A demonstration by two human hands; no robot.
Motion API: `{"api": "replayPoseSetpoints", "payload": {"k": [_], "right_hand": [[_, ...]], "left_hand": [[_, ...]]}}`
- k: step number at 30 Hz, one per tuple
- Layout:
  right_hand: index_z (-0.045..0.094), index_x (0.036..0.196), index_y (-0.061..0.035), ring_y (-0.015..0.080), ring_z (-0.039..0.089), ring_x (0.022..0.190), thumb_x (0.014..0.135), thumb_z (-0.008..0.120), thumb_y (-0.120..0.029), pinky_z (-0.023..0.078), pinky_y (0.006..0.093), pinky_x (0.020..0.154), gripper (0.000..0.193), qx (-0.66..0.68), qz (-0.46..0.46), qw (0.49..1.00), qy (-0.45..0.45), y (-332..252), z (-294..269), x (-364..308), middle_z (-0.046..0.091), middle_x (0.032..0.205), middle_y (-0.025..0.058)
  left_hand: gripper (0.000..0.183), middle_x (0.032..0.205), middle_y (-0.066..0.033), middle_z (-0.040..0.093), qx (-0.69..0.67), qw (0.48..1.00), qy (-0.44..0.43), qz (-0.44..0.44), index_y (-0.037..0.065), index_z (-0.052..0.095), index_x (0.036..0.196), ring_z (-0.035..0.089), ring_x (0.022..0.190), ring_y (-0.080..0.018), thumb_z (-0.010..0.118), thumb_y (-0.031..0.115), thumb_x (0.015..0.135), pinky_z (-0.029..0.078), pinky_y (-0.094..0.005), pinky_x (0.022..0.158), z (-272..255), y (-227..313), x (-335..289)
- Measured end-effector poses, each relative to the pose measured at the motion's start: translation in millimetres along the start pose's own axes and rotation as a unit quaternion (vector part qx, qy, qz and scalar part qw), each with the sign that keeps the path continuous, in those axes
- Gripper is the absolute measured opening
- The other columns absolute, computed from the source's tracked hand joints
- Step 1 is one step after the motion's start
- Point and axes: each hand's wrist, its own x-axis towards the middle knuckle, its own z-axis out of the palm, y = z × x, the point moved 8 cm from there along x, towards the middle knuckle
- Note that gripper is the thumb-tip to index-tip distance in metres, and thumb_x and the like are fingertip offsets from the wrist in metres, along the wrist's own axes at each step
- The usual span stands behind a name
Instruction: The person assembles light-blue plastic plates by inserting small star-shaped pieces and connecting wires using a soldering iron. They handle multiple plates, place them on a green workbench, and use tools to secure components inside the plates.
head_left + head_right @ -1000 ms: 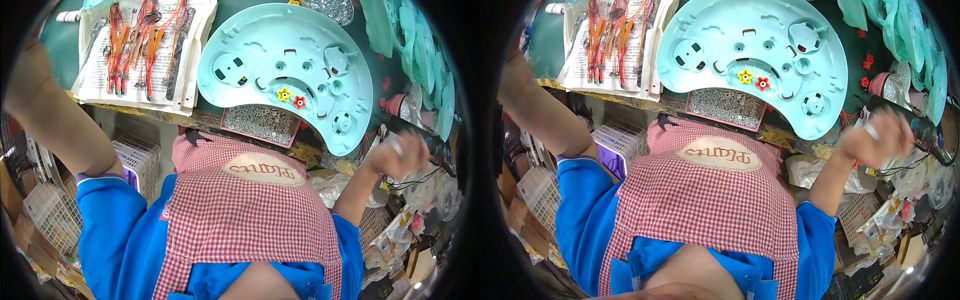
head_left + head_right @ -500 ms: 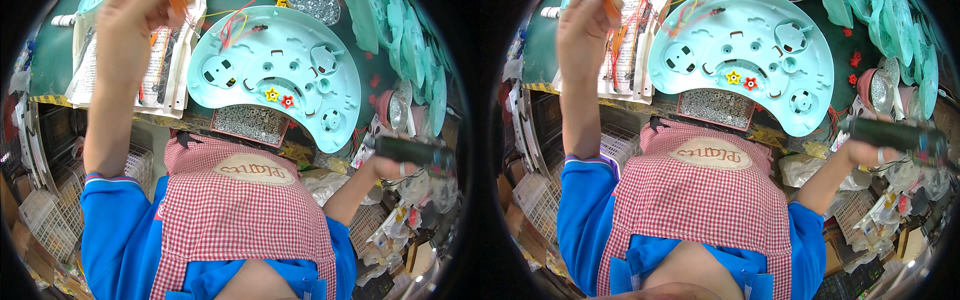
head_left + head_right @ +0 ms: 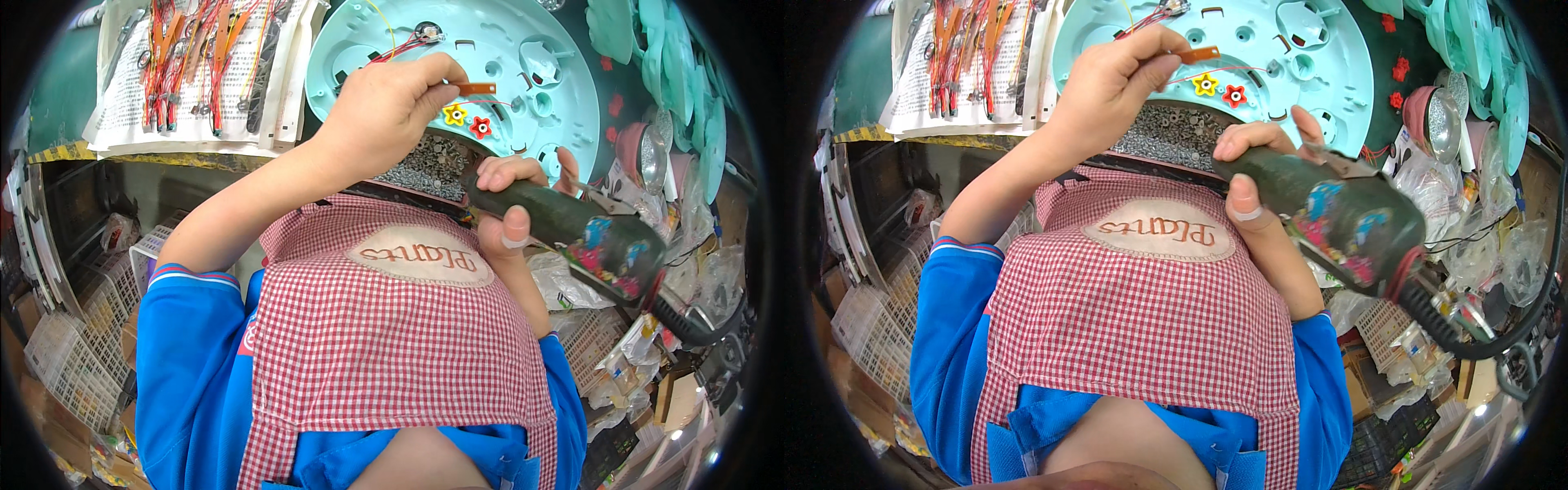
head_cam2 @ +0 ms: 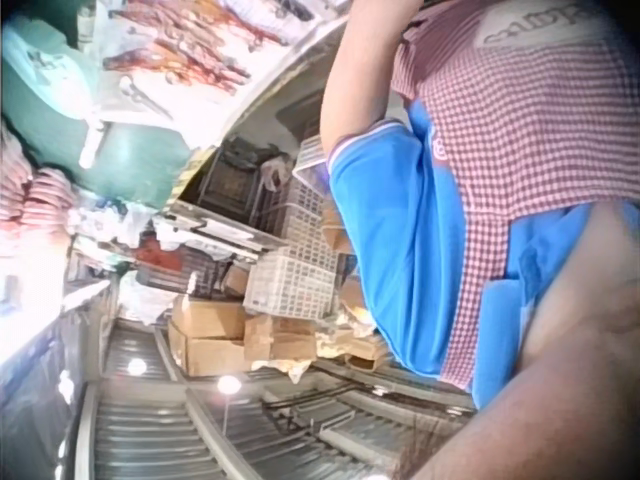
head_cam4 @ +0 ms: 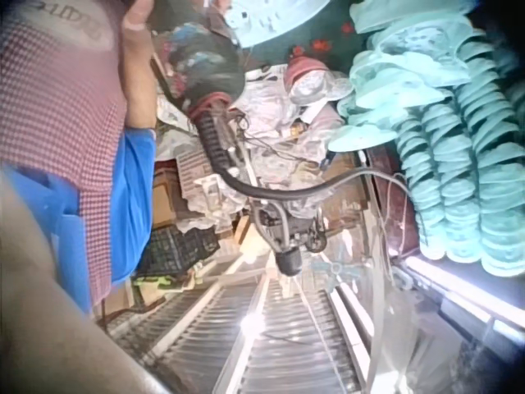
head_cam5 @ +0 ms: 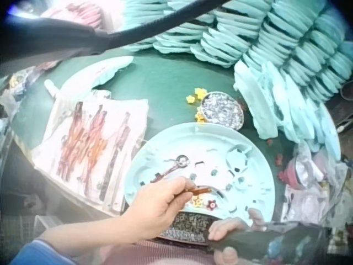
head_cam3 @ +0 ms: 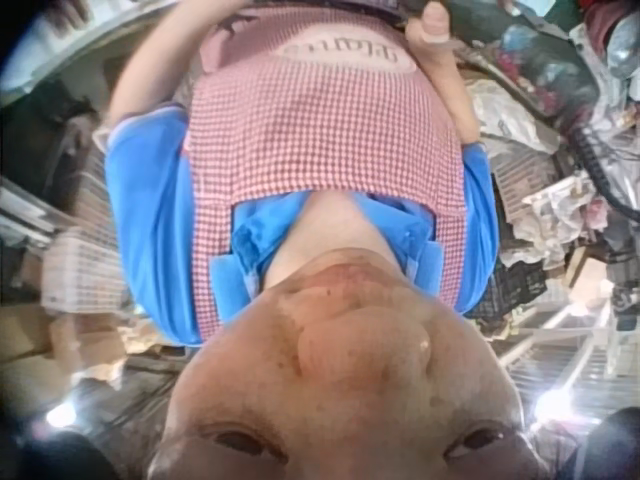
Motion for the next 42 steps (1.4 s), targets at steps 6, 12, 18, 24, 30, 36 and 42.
{"api": "replayPoseSetpoints", "payload": {"k": [6,12,18,24,30,36,42], "right_hand": [[0.017,0.142,-0.0037,0.0205,0.059,0.068,0.081,0.076,-0.034,0.052,0.0373,0.068,0.090,0.078,-0.033,0.996,0.006,-5,4,8,0.060,0.080,0.0098],[0.020,0.147,-0.0169,0.0186,0.056,0.067,0.077,0.072,-0.059,0.047,0.0362,0.066,0.097,0.129,-0.050,0.989,-0.060,-49,14,29,0.057,0.079,0.0054],[0.028,0.147,-0.0188,0.0153,0.053,0.070,0.080,0.067,-0.061,0.045,0.0348,0.070,0.088,0.110,-0.068,0.986,-0.102,-57,19,32,0.055,0.083,0.0026],[0.028,0.147,-0.0173,0.0154,0.053,0.070,0.081,0.065,-0.063,0.045,0.0354,0.070,0.088,0.081,-0.086,0.989,-0.084,-63,17,35,0.056,0.082,0.0032],[0.029,0.146,-0.0153,0.0172,0.053,0.070,0.083,0.064,-0.059,0.045,0.0359,0.070,0.085,0.088,-0.090,0.990,-0.069,-60,2,41,0.056,0.083,0.0047],[0.028,0.144,-0.0139,0.0189,0.053,0.072,0.082,0.064,-0.057,0.045,0.0383,0.071,0.083,0.079,-0.121,0.988,-0.044,-76,-23,50,0.055,0.083,0.0078],[0.028,0.143,-0.0142,0.0195,0.054,0.071,0.082,0.064,-0.057,0.046,0.0387,0.070,0.083,0.073,-0.129,0.988,-0.034,-75,-37,56,0.056,0.082,0.0083]], "left_hand": [[0.007,0.084,-0.0051,0.065,-0.047,0.992,-0.026,-0.112,0.003,0.064,0.093,0.062,0.076,-0.0202,0.060,0.004,0.086,0.048,-0.0345,0.064,-4,-11,-9],[0.016,0.079,0.0036,0.059,0.146,0.973,-0.083,0.157,0.014,0.069,0.081,0.057,0.073,-0.0173,0.070,0.012,0.066,0.048,-0.0319,0.062,28,24,-39],[0.010,0.077,0.0056,0.059,0.174,0.966,-0.077,0.177,0.014,0.070,0.074,0.057,0.073,-0.0156,0.074,0.016,0.065,0.047,-0.0307,0.062,40,22,-39],[0.007,0.072,0.0028,0.058,0.155,0.977,-0.073,0.128,0.013,0.070,0.069,0.057,0.069,-0.0170,0.075,0.015,0.065,0.048,-0.0316,0.062,38,26,-26],[0.029,0.076,-0.0020,0.061,0.052,0.991,-0.083,0.090,0.011,0.065,0.098,0.063,0.077,-0.0224,0.076,0.016,0.071,0.049,-0.0351,0.065,34,35,-10],[0.020,0.079,-0.0094,0.068,0.201,0.960,0.004,0.195,0.011,0.059,0.108,0.066,0.071,-0.0315,0.057,0.009,0.089,0.050,-0.0442,0.059,7,17,30],[0.015,0.072,-0.0099,0.064,0.068,0.980,-0.186,0.026,0.008,0.067,0.093,0.064,0.071,-0.0288,0.069,0.017,0.082,0.050,-0.0388,0.060,65,-12,27]]}}
